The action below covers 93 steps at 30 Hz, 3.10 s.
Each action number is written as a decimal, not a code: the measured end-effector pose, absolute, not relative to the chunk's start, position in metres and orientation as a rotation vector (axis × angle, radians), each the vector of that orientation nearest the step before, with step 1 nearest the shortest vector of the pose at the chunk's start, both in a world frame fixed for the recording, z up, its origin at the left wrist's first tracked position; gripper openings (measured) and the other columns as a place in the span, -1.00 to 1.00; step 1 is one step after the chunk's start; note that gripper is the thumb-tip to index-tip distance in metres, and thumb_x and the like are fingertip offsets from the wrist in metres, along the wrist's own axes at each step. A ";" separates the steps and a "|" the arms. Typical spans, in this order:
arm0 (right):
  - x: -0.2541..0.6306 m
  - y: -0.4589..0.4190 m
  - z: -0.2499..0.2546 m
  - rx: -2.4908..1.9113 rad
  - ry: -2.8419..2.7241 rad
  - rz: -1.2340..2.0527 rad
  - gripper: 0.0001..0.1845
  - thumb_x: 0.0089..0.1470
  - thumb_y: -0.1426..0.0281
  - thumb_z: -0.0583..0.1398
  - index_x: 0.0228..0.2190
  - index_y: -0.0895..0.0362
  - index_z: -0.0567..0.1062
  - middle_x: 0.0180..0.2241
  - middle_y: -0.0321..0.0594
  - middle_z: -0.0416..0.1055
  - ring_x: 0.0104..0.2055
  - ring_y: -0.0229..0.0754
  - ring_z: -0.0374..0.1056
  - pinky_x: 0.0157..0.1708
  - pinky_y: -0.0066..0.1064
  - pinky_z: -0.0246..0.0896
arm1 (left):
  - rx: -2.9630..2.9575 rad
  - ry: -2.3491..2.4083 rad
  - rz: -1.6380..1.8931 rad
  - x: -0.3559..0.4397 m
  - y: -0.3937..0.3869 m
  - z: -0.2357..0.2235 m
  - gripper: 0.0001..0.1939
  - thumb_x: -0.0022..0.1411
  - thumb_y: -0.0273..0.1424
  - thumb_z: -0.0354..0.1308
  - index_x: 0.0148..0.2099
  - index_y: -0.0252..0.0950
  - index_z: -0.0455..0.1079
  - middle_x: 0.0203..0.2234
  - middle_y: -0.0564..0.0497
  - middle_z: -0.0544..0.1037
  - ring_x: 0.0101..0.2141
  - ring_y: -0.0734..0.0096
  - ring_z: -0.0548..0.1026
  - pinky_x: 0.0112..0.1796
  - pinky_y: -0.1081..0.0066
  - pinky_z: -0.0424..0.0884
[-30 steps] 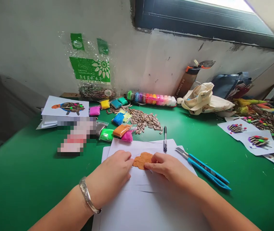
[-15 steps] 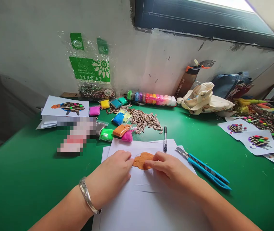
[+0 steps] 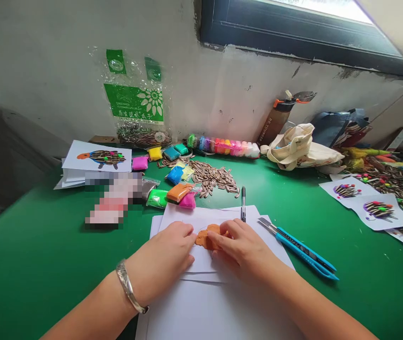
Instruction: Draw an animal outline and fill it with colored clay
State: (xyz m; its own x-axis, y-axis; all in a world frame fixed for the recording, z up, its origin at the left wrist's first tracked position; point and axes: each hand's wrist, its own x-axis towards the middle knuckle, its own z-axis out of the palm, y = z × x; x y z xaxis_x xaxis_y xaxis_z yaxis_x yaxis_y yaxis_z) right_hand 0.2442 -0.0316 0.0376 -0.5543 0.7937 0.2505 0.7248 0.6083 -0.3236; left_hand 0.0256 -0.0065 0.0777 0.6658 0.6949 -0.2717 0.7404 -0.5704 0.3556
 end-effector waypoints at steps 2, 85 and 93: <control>0.239 -0.031 0.037 -1.223 -2.510 0.244 -0.76 0.15 0.44 0.09 -0.20 0.10 0.52 -0.37 -0.14 0.30 -0.36 -0.17 0.15 -0.34 -0.34 0.11 | 2.449 1.123 -0.137 0.026 -0.007 0.078 -0.85 0.23 -0.57 0.00 -0.21 -0.33 0.36 -0.24 -0.07 0.38 -0.20 0.22 0.37 -0.22 0.27 0.38; 0.232 -0.028 0.028 -1.380 -2.313 0.077 -0.75 0.23 0.36 0.05 -0.25 0.08 0.53 -0.28 -0.13 0.35 -0.27 -0.13 0.17 -0.27 -0.29 0.02 | 2.484 1.169 -0.191 0.033 -0.012 0.084 -0.84 0.24 -0.55 0.02 -0.17 -0.36 0.40 -0.21 -0.13 0.42 -0.20 0.19 0.39 -0.25 0.28 0.39; 0.235 -0.029 0.026 -1.362 -2.309 0.089 -0.76 0.22 0.39 0.06 -0.28 0.10 0.54 -0.33 -0.15 0.33 -0.30 -0.15 0.17 -0.27 -0.30 0.05 | 2.475 1.173 -0.182 0.034 -0.012 0.085 -0.87 0.23 -0.56 0.04 -0.20 -0.37 0.39 -0.22 -0.14 0.42 -0.21 0.17 0.39 -0.24 0.25 0.41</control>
